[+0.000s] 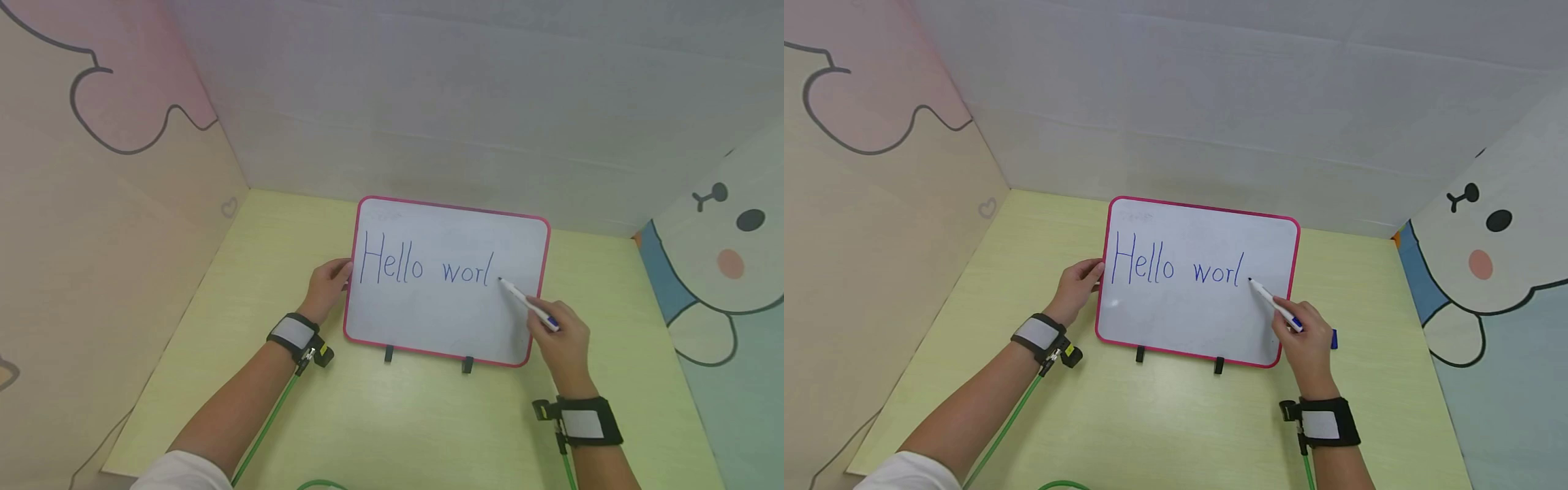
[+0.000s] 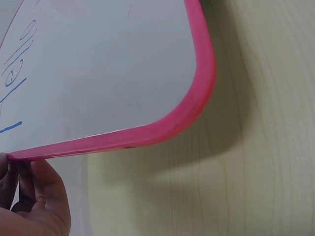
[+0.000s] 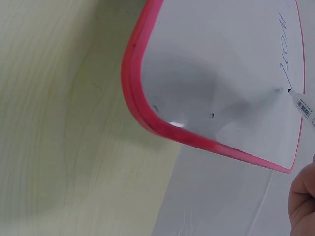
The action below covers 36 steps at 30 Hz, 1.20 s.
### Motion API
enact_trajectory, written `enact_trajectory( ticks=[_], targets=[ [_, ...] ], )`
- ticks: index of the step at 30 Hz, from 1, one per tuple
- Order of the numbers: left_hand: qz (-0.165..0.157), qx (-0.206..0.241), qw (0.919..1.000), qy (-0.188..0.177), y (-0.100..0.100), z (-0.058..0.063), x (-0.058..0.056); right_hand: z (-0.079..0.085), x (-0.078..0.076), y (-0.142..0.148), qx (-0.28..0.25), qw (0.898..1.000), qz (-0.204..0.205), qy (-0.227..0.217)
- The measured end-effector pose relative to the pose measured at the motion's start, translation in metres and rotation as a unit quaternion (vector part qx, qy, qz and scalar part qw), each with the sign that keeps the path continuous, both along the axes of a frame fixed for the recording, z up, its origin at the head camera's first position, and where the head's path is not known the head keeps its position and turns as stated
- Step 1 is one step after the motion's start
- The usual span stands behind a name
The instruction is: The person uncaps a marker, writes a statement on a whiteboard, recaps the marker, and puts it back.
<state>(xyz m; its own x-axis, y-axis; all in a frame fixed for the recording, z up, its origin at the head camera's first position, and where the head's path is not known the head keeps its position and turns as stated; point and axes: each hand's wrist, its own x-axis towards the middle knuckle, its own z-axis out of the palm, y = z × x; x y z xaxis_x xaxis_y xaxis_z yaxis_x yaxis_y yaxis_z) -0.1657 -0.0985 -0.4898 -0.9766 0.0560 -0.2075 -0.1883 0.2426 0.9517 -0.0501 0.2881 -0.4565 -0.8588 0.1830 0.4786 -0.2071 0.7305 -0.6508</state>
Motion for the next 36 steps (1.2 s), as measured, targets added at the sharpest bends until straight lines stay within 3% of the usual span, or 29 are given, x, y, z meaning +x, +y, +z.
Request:
enact_trajectory(
  ticks=[36],
  targets=[
    [0.002, 0.003, 1.0000, -0.006, -0.0004, -0.0019, -0.0017, 0.0000, 0.0023, -0.0028, 0.030, 0.999, -0.001, -0.035]
  ],
)
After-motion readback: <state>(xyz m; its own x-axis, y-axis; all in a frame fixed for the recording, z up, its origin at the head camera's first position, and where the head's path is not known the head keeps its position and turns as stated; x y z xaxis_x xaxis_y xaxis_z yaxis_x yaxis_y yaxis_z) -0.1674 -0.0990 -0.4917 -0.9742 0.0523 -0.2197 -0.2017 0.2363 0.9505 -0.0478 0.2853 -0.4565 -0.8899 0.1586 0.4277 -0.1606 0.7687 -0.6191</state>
